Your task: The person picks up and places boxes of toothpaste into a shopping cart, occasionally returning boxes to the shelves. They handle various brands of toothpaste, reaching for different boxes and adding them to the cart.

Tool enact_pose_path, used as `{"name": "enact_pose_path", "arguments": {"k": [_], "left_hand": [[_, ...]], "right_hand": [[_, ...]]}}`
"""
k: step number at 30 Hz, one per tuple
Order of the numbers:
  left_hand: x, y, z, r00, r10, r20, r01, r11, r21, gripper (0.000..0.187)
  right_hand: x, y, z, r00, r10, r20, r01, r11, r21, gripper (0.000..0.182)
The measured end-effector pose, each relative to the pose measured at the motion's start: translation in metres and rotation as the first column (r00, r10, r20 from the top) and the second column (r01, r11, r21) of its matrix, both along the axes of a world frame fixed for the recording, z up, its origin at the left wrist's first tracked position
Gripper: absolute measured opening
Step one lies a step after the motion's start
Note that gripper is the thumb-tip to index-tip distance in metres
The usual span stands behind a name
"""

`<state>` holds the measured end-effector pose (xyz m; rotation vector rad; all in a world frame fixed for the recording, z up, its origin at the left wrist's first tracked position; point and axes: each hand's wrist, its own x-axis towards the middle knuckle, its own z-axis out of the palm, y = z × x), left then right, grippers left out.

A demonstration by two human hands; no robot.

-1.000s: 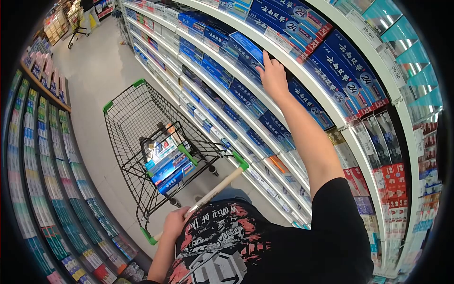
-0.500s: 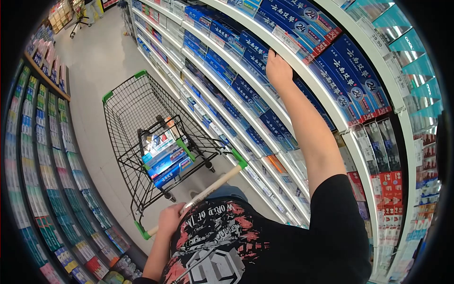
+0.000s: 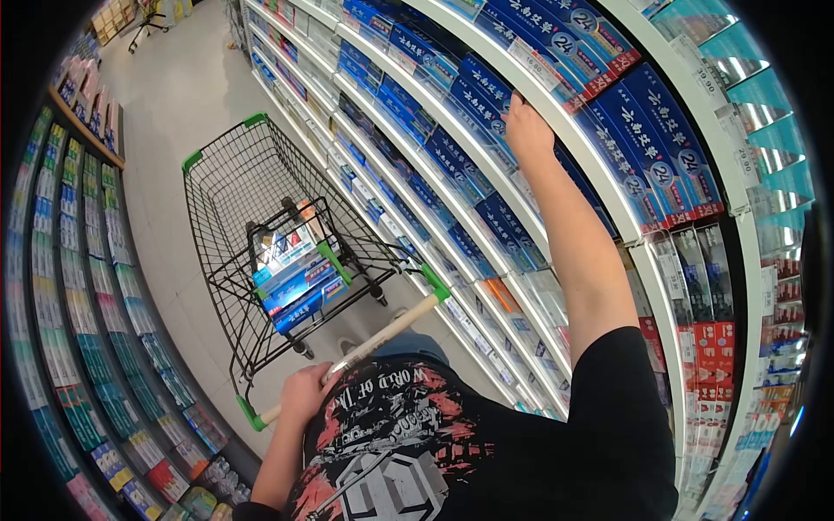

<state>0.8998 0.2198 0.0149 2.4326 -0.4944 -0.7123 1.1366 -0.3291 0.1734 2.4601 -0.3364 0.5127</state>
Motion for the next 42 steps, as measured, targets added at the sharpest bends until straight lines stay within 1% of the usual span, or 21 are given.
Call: {"name": "enact_pose_path", "arguments": {"k": [4, 6, 10, 16, 18, 19, 21, 22, 24, 27, 29, 31, 33, 34, 36, 37, 38, 40, 41, 42], "left_hand": [[0.0, -0.001, 0.0, 1.0, 0.003, -0.008, -0.003, 1.0, -0.01, 0.038], [0.0, 0.0, -0.001, 1.0, 0.009, -0.011, -0.009, 1.0, -0.013, 0.038], [-0.001, 0.0, -0.004, 1.0, 0.008, 0.0, -0.008, 1.0, -0.007, 0.036], [-0.001, 0.0, -0.004, 1.0, 0.006, 0.013, -0.006, 1.0, -0.006, 0.035], [0.0, -0.001, -0.002, 1.0, 0.004, 0.024, -0.004, 1.0, -0.012, 0.034], [0.0, -0.002, 0.001, 1.0, 0.003, 0.024, -0.003, 1.0, -0.007, 0.034], [0.001, -0.003, 0.003, 1.0, 0.003, 0.021, -0.003, 1.0, -0.003, 0.033], [0.0, -0.002, 0.002, 1.0, 0.003, 0.025, -0.003, 1.0, -0.009, 0.033], [0.0, -0.002, 0.0, 1.0, 0.007, 0.022, -0.007, 1.0, -0.015, 0.033], [0.0, -0.002, 0.001, 0.999, 0.013, 0.036, -0.012, 0.999, -0.03, 0.033], [0.0, -0.004, 0.004, 0.999, 0.023, 0.027, -0.022, 0.999, -0.034, 0.033], [0.001, -0.004, 0.001, 0.999, 0.03, 0.024, -0.029, 0.999, -0.046, 0.032], [0.0, -0.002, -0.004, 0.999, 0.032, 0.019, -0.03, 0.998, -0.055, 0.032], [0.0, -0.002, -0.005, 0.999, 0.033, 0.03, -0.031, 0.998, -0.052, 0.031], [0.0, -0.003, -0.007, 0.999, 0.047, 0.024, -0.045, 0.997, -0.066, 0.03], [0.0, -0.002, -0.007, 0.998, 0.046, 0.032, -0.044, 0.997, -0.062, 0.03], [0.002, -0.002, -0.007, 0.998, 0.045, 0.042, -0.043, 0.997, -0.059, 0.029], [0.006, -0.003, -0.006, 0.999, 0.044, 0.025, -0.042, 0.997, -0.069, 0.029], [0.005, -0.003, -0.006, 0.999, 0.036, 0.019, -0.035, 0.997, -0.067, 0.028], [0.003, -0.004, -0.007, 0.999, 0.039, -0.001, -0.039, 0.997, -0.068, 0.028]], "right_hand": [[-0.006, 0.004, 0.004, 1.0, 0.002, 0.005, -0.002, 1.0, -0.014, 0.069], [-0.006, 0.004, 0.005, 1.0, -0.008, -0.004, 0.008, 0.999, 0.036, 0.067], [-0.006, 0.0, 0.001, 1.0, 0.009, 0.025, -0.01, 0.999, 0.039, 0.066], [-0.007, 0.0, 0.0, 1.0, 0.006, 0.022, -0.007, 0.999, 0.047, 0.072], [-0.008, 0.002, 0.0, 0.995, 0.052, 0.085, -0.053, 0.999, 0.002, 0.075], [-0.008, 0.004, 0.002, 0.995, 0.051, 0.083, -0.052, 0.999, 0.003, 0.075], [-0.007, 0.008, 0.007, 0.998, -0.052, -0.033, 0.056, 0.983, 0.172, 0.075], [-0.007, 0.007, 0.008, 0.998, -0.05, -0.037, 0.056, 0.984, 0.171, 0.075], [-0.006, 0.005, 0.01, 0.998, -0.039, -0.058, 0.056, 0.943, 0.327, 0.075], [-0.008, 0.007, 0.011, 0.997, -0.06, -0.055, 0.076, 0.933, 0.353, 0.074], [-0.012, 0.019, 0.022, 0.997, -0.038, -0.074, 0.059, 0.949, 0.311, 0.074], [-0.012, 0.016, 0.019, 0.995, -0.02, -0.096, 0.045, 0.963, 0.266, 0.074], [-0.007, 0.011, 0.009, 0.998, 0.058, 0.037, -0.064, 0.981, 0.185, 0.071], [-0.006, 0.011, 0.009, 0.998, 0.062, 0.023, -0.065, 0.982, 0.176, 0.071], [-0.007, 0.016, 0.014, 0.998, -0.042, -0.052, 0.056, 0.95, 0.307, 0.067], [-0.008, 0.021, 0.017, 0.997, -0.061, -0.041, 0.07, 0.948, 0.311, 0.062], [-0.008, 0.025, 0.02, 0.997, -0.057, -0.053, 0.07, 0.951, 0.302, 0.062], [-0.006, 0.028, 0.021, 0.986, -0.146, -0.077, 0.164, 0.916, 0.366, 0.061], [-0.006, 0.024, 0.015, 0.997, -0.081, -0.004, 0.078, 0.952, 0.297, 0.061], [-0.006, 0.023, 0.01, 0.998, -0.052, 0.034, 0.042, 0.966, 0.256, 0.064]]}}
